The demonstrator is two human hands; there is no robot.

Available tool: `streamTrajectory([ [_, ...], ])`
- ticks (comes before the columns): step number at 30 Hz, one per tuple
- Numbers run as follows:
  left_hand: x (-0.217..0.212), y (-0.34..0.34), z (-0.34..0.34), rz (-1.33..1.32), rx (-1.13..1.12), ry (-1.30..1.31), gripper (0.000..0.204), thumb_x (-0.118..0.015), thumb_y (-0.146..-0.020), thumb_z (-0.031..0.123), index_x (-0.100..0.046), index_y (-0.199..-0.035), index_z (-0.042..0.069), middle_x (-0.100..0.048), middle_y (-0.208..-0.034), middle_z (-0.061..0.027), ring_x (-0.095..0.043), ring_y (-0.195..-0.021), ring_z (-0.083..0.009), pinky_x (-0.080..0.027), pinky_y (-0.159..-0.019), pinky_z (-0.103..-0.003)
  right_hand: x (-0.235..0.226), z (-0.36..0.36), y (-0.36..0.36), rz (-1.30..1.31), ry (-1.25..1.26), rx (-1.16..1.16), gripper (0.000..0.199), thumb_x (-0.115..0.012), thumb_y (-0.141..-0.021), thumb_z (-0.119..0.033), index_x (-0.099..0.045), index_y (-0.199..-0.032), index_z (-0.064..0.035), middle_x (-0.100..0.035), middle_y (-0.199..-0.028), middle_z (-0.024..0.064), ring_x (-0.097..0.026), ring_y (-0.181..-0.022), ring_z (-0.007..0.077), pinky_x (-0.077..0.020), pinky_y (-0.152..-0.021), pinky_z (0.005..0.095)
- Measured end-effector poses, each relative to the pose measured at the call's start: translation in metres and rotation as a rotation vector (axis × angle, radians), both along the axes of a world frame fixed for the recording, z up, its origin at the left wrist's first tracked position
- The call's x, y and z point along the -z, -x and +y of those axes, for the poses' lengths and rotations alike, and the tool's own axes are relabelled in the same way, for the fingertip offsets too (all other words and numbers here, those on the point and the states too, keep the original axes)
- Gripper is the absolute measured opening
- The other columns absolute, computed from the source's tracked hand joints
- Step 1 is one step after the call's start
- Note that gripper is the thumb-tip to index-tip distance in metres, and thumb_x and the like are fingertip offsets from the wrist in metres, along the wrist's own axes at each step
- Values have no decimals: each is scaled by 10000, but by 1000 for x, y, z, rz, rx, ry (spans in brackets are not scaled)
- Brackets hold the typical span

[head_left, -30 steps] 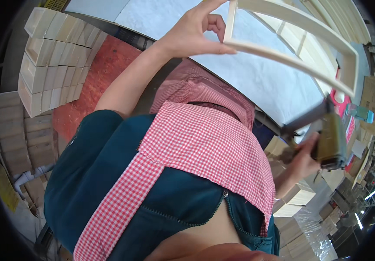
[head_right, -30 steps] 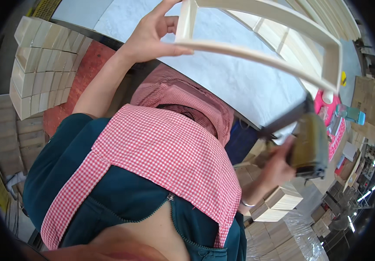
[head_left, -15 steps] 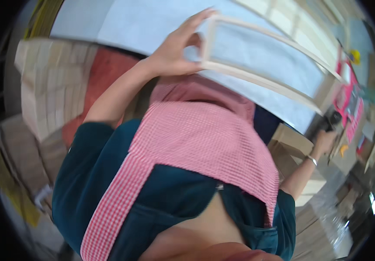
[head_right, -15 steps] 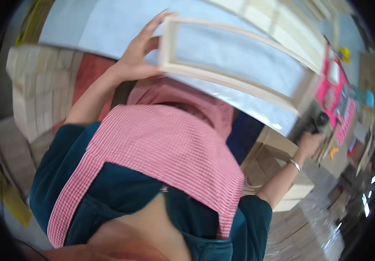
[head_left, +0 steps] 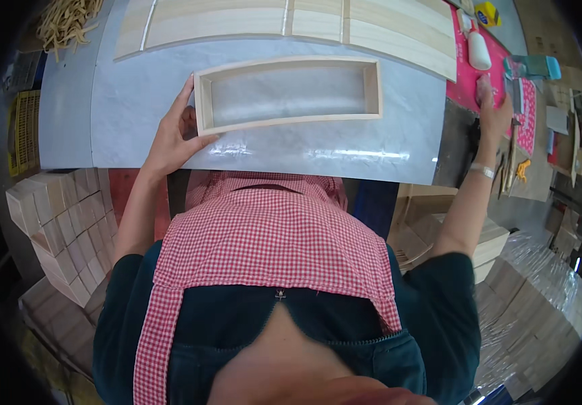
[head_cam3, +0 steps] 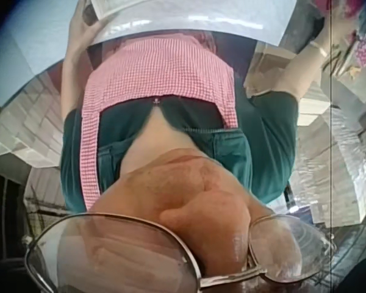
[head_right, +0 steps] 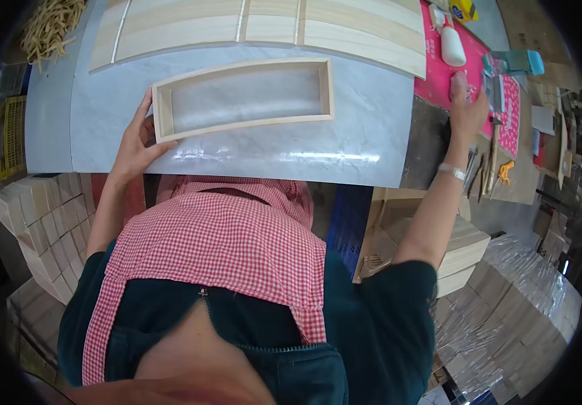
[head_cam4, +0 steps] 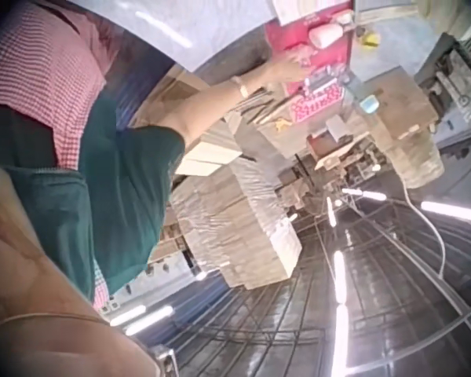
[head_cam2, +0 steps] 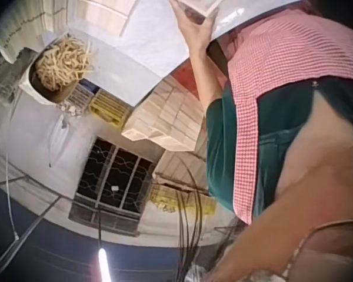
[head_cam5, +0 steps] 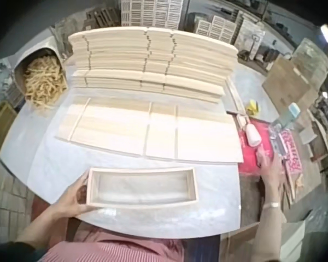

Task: Applying glue and using a nail gun to assemble wooden components into frames.

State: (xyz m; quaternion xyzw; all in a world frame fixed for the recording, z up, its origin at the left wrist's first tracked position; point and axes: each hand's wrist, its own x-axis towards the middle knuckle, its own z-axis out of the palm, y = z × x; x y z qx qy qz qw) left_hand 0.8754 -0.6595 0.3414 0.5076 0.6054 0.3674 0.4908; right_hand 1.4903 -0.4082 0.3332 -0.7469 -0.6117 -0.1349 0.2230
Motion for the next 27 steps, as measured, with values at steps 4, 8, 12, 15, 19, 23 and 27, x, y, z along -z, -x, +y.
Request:
streamTrajectory([
  [4,-4,-6,-15,128,-67,-12,872,-764,-764,-12,-356,-1534,34,-519,-1411,-160,-621,-964,-206,-531,-911,-339,37,75,1,-26,-11,51,785,-648,-808,-685,-651,-1170,11,-691,-1146,226,-661,-1023,427,-502,-940,503],
  [8,-21,-21,-38,455,-181,-201,708,-738,-790,1,-480,-1447,34,-586,-1331,-151,-628,-972,-211,-532,-899,-333,25,107,33,114,328,277,930,-630,-721,-813,-647,-1162,5,-700,-1118,222,-669,-1017,421,-513,-915,507],
  [12,-24,-43,-57,749,-157,-553,521,-700,-802,-3,-608,-1311,60,-619,-1283,-134,-629,-1025,-246,-536,-898,-353,-5,114,35,280,538,175,934,-687,-698,-789,-645,-1159,23,-701,-1080,234,-690,-939,357,-562,-789,410],
  [15,-30,-76,-39,747,3,-723,385,-703,-811,47,-663,-1194,68,-621,-1277,-89,-623,-1044,-273,-517,-912,-359,19,112,5,418,121,0,738,-785,-745,-619,-662,-1033,50,-702,-952,222,-679,-812,300,-557,-711,354],
  [19,-10,-97,-15,720,170,-766,398,-702,-828,62,-645,-1221,47,-587,-1327,-132,-573,-1164,-292,-467,-1014,-412,22,111,-16,367,-73,-6,558,-818,-790,-468,-603,-898,36,-655,-843,145,-615,-676,244,-543,-635,335],
  [23,-16,-110,-17,756,129,-651,410,-679,-841,102,-628,-1246,63,-558,-1347,-117,-548,-1141,-275,-392,-1073,-438,13,93,54,1101,-413,-119,571,-754,-880,-382,-455,-1130,35,-614,-921,155,-678,-699,212,-539,-521,265],
  [27,-11,-111,-14,872,138,-643,384,-684,-845,104,-639,-1225,77,-602,-1209,-89,-566,-1055,-241,-344,-1104,-442,-37,24,98,1468,-699,-257,477,-684,-945,-309,-432,-1185,16,-582,-989,180,-663,-656,213,-535,-509,237],
])
